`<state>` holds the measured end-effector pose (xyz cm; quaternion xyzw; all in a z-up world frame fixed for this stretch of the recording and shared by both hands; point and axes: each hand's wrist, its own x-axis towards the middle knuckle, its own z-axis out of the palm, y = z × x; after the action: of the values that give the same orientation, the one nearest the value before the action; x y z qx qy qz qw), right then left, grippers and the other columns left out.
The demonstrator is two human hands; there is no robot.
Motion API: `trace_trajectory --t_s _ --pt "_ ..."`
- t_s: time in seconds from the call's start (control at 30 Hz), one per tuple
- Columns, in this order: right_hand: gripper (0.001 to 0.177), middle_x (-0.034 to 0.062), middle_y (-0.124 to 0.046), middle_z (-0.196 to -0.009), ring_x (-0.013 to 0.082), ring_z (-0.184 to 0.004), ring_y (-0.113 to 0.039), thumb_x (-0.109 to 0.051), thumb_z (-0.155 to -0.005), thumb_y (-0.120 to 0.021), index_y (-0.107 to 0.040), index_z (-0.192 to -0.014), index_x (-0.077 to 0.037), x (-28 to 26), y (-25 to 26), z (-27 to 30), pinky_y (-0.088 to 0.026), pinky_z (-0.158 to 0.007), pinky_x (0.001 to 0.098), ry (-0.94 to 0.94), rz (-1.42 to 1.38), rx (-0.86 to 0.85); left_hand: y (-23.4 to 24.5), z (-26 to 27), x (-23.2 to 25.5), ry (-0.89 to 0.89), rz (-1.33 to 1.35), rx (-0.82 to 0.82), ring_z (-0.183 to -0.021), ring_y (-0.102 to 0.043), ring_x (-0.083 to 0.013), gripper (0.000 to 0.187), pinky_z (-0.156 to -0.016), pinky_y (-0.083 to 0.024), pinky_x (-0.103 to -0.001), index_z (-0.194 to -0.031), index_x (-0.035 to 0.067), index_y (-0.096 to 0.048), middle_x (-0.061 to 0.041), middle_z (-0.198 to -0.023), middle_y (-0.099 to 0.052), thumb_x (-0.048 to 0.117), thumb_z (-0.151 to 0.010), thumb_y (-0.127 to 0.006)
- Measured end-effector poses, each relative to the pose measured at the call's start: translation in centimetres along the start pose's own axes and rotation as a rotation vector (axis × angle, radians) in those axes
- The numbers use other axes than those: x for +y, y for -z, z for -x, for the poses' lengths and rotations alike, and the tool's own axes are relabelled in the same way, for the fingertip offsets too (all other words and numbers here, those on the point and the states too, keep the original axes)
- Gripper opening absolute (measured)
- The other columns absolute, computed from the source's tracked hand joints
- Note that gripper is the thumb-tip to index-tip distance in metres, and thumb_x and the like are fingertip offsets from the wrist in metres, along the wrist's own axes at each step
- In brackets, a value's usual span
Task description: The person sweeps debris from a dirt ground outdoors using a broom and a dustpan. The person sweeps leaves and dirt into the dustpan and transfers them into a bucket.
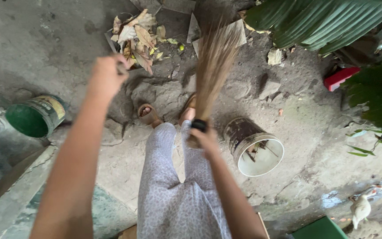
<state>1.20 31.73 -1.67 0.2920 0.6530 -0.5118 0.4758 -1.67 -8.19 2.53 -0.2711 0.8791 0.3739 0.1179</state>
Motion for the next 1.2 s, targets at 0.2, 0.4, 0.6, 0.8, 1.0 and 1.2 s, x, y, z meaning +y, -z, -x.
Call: trace_trajectory --t_s 0.2,0.4,0.6,0.8,1.0,1.2 --pt "0.063 0.0055 -0.063 -0.084 0.0155 -0.064 -0.061 -0.006 -0.078 -0.081 -0.051 -0.133 0.0 3.6 -9.5 3.2 -0.052 -0.053 0.0305 -0.03 -0.242 -0.22 -1.7 -0.3 1.6 -0.101 -0.1 0.126 -0.083 -0.067 -0.0438 0.021 -0.071 -0.052 -0.048 -0.094 0.008 -0.07 -0.021 -0.083 -0.069 0.001 -0.078 -0.082" --pt "0.082 0.0104 -0.062 -0.072 0.0174 -0.047 -0.054 -0.01 -0.074 -0.084 -0.042 -0.144 -0.004 -4.3 4.3 9.3 -0.041 -0.039 0.0324 -0.106 -0.122 -0.384 -1.0 0.0 0.7 -0.109 -0.018 0.11 -0.087 -0.069 -0.042 0.022 -0.075 -0.055 -0.046 -0.093 0.01 -0.071 -0.019 -0.087 -0.072 -0.001 -0.076 -0.08" --pt "0.076 0.0123 -0.078 -0.092 0.0243 -0.077 -0.078 -0.027 -0.068 -0.082 -0.059 -0.136 -0.004 -3.9 5.3 2.9 -0.064 -0.072 0.0377 0.327 0.647 0.036 0.3 1.0 -0.8 -0.064 0.001 0.125 -0.086 -0.07 -0.0397 0.023 -0.072 -0.055 -0.044 -0.094 0.012 -0.073 -0.016 -0.091 -0.073 0.001 -0.076 -0.081" --pt "0.077 0.022 -0.074 -0.094 0.0379 -0.088 -0.074 -0.044 -0.062 -0.085 -0.06 -0.121 -0.001 5.3 -9.0 -3.4 -0.06 -0.078 0.0482 0.204 0.888 0.056 0.3 1.5 -0.5 0.005 0.02 0.131 -0.075 -0.07 -0.0354 0.019 -0.068 -0.054 -0.043 -0.093 0.013 -0.07 -0.013 -0.076 -0.069 0.004 -0.08 -0.081" --pt "0.086 0.0239 -0.073 -0.094 0.0387 -0.092 -0.073 -0.037 -0.06 -0.08 -0.055 -0.135 -0.004 6.3 -9.4 2.1 -0.058 -0.084 0.0462 0.266 0.675 -0.048 -2.2 2.8 1.8 -0.044 0.131 0.178 -0.066 -0.068 -0.0247 0.015 -0.063 -0.05 -0.035 -0.092 0.013 -0.067 -0.012 -0.07 -0.063 0.003 -0.086 -0.077" --pt "0.074 0.021 -0.076 -0.1 0.0345 -0.095 -0.075 -0.035 -0.061 -0.082 -0.065 -0.126 -0.003 6.7 -2.2 5.6 -0.058 -0.086 0.0425 0.389 0.507 -0.038 -2.2 5.7 3.0 -0.115 0.246 0.21 -0.077 -0.071 -0.0227 0.017 -0.072 -0.053 -0.033 -0.088 0.009 -0.063 -0.008 -0.08 -0.068 0.002 -0.085 -0.078"
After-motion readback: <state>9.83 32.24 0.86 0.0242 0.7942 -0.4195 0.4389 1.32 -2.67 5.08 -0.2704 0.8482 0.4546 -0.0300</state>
